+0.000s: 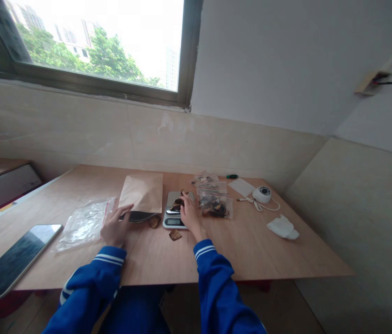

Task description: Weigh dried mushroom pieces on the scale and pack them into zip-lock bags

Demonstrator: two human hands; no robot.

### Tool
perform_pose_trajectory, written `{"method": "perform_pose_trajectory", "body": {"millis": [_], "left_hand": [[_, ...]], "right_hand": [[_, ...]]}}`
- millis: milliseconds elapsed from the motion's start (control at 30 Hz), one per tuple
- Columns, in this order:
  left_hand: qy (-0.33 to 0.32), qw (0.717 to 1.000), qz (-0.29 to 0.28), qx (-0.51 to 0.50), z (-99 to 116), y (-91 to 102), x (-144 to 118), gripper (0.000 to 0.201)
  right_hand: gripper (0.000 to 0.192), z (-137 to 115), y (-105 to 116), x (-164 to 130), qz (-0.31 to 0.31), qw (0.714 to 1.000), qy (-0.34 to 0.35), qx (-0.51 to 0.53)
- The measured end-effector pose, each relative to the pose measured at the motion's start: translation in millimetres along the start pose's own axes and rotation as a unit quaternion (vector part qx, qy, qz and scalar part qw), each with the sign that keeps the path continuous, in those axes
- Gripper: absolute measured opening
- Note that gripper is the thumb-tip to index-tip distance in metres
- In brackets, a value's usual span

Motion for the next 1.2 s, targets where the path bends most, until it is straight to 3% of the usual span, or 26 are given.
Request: {"method": "perform_pose_trajectory", "body": {"millis": [167, 433, 733, 833, 1067, 1200], "left_hand": [[0.000, 1.000, 0.000, -0.003, 1.1, 0.8, 0.2, 0.023], [0.008, 1.000, -0.003, 0.005, 1.5, 1.5, -0.2, 0.023], [-0.017, 0.999, 0.027, -0.017, -1.4, -1.0, 1.1, 0.020], [-0.018, 0.999, 0.030, -0.014, -2.1, -1.9, 1.5, 0.019], [-0.016, 0.999, 0.030, -0.012, -2.7, -1.5, 1.1, 0.019], [-0.020, 0.999, 0.033, -0.013, -5.1, -2.8, 0.7, 0.020]], "right_hand": [[0.035, -3.1, 0.7, 0.8, -0.002, 0.996, -0.036, -0.076], [0.027, -2.7, 9.7, -15.7, 0.049, 0.984, -0.114, -0.126], [0.023, -12.7, 15.4, -24.0, 0.113, 0.984, -0.086, -0.104], [0.027, -18.4, 6.4, -23.9, 0.094, 0.989, -0.052, -0.099], [0.040, -19.3, -14.8, -18.2, -0.001, 0.986, -0.043, -0.163], [0.032, -37.7, -0.2, -25.5, 0.038, 0.990, -0.054, -0.121]]}}
Point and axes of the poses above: each hand's wrist, its own x-axis towards the middle knuckle, its own y-axis out of the back of the hand, z = x × y, the point moved 4 cm from there along x, towards the middle knuckle, and after that the axes turned 11 degrees about -z, right-handed, at the moved point
